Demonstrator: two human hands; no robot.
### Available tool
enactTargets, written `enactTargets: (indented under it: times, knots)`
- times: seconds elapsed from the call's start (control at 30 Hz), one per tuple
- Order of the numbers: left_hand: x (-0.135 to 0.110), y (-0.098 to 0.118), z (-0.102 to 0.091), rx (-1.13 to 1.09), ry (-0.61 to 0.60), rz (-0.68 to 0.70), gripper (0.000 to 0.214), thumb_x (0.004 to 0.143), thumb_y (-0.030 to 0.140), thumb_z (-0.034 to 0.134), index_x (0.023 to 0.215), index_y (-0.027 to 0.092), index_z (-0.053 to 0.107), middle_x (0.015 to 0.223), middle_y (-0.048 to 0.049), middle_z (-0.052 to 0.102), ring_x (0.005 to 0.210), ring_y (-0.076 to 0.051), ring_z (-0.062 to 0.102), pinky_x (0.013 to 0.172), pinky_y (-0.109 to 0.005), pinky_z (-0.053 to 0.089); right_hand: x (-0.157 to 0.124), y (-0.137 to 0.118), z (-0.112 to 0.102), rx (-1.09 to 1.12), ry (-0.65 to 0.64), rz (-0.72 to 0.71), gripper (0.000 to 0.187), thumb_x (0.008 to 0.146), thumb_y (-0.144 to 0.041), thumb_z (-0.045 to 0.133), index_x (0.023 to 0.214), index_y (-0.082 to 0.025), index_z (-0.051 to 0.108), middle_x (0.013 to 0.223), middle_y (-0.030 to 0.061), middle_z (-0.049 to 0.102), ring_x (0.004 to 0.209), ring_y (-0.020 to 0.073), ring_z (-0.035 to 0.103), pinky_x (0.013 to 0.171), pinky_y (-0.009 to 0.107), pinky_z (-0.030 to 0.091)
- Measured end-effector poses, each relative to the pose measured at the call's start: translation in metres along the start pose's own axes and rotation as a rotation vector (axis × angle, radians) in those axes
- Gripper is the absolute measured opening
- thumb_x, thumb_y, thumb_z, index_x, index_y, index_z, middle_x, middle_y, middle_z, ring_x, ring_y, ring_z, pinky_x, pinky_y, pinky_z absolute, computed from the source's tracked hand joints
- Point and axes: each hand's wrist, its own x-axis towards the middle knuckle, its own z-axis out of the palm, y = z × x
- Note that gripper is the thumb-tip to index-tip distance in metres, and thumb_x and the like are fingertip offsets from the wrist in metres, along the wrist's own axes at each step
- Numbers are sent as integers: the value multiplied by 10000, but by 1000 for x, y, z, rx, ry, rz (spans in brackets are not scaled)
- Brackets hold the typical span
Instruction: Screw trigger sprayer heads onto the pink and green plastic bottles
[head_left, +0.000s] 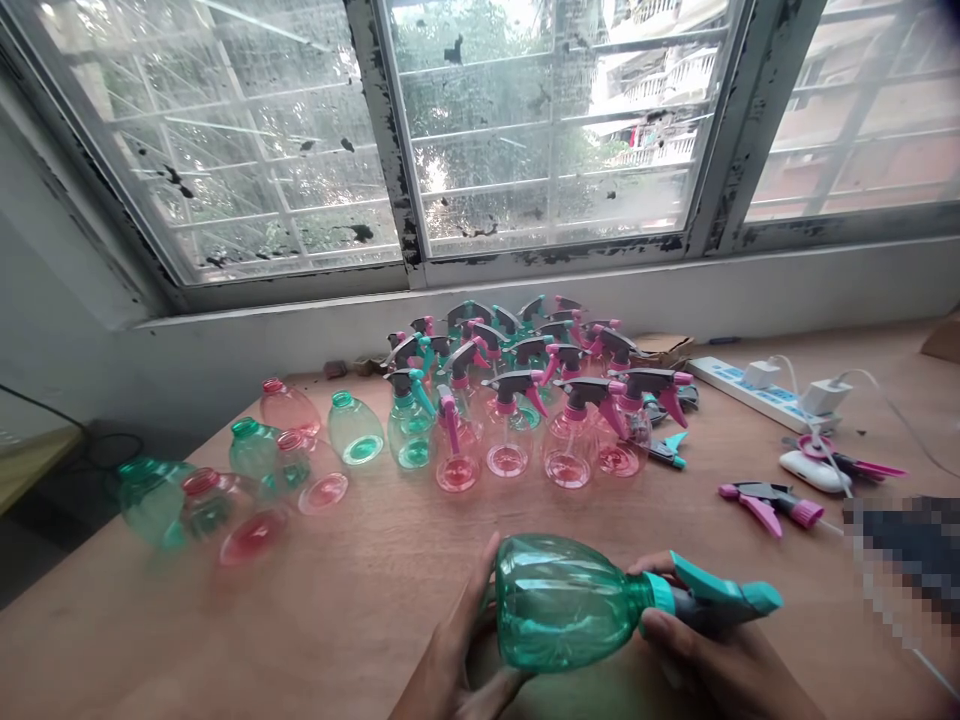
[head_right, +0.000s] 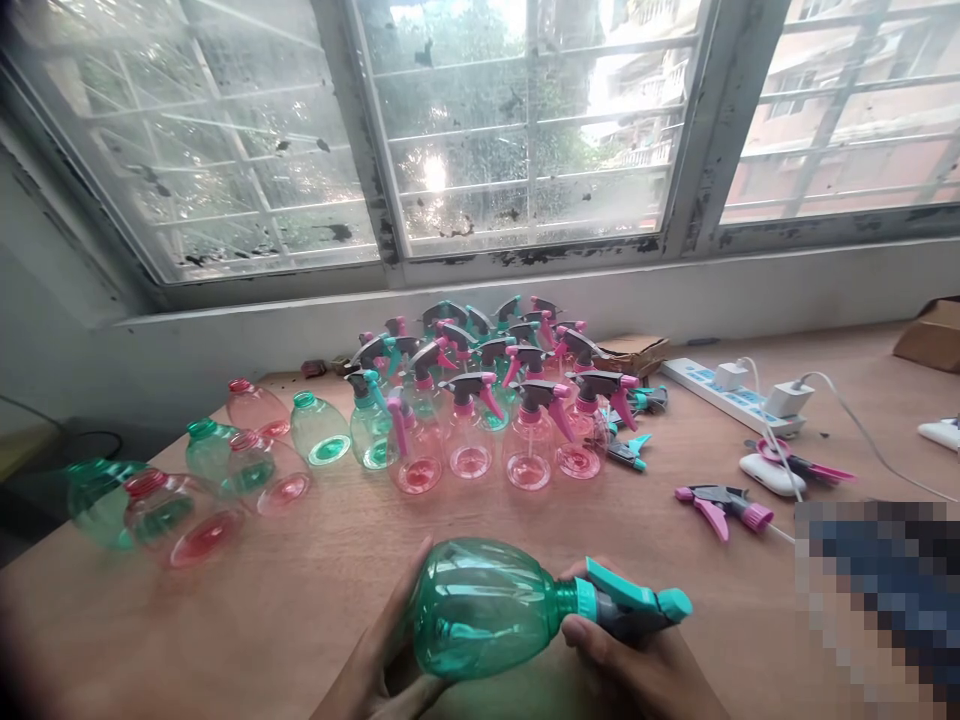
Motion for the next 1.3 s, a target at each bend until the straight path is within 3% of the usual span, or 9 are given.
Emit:
enactTargets:
  times: [0.1,0.2,0.47,0.6,0.8,0.93,1.0,1.2,1.3]
  knots:
    - [-1,2,0,-7,-13,0,1035,845,483,793,1635,357,136,1621,-81,463,1464,-342,471,1247,-452,337,0,-1,0,13,-27,6,475,745,-545,873,1059,-259,660,572,-84,482,507,82,350,472,195,205]
    - [-2,4,-2,-27,-19,-28,1133,742,437,895,1630,327,200,1610,-90,478,1486,-365,430,1252,-460,333,-1,-2,1,6,-43,32,461,714,-523,900,1026,-269,675,573,-85,461,500,82,335,463,194,192]
    - [-3,-2,0,-76,-17,-1,894,880,461,766,1600,436,238,1637,-42,443,1425,-327,524,1194,-438,431,-2,-3,7,-48,65,-1,562,679,-592,893,1041,-219,679,566,-70,511,501,94,385,492,218,274]
    - [-5,2,-2,-88,-14,-57,1046,792,398,867,1616,377,225,1643,-67,427,1480,-354,443,1209,-442,412,-1,-1,5,-40,45,-29,517,674,-581,902,972,-211,698,546,-76,484,492,83,358,472,210,269]
    - [-2,-3,0,-59,-17,45,778,945,448,682,1605,373,277,1662,-58,395,1483,-339,443,1228,-450,374,-5,-3,4,-62,92,-37,466,705,-549,893,981,-229,696,551,-62,512,511,97,388,467,203,301]
    - [-3,1,0,-41,-10,20,1133,742,366,910,1615,414,190,1597,-42,498,1456,-339,480,1264,-458,305,-8,-8,8,-77,78,5,491,682,-558,901,998,-231,716,574,-63,476,529,98,354,458,201,281]
    - [-4,5,-1,-73,-20,-22,1177,702,348,938,1617,392,200,1584,-52,514,1460,-344,473,1246,-447,345,-8,-8,8,-72,52,33,492,668,-550,913,998,-243,716,589,-67,460,534,93,337,456,192,261]
    - [-3,1,-2,9,-53,50,893,901,336,758,1609,405,219,1637,-55,440,1461,-312,481,1257,-473,304,-8,-6,5,-42,50,21,466,693,-558,899,1003,-256,728,610,-66,467,546,82,338,458,165,265]
    - [-5,2,-3,81,-58,44,997,860,338,800,1620,408,158,1671,-49,375,1505,-329,407,1277,-484,246,-8,-7,6,-39,50,20,449,691,-549,902,987,-258,729,641,-60,487,550,80,337,461,160,282]
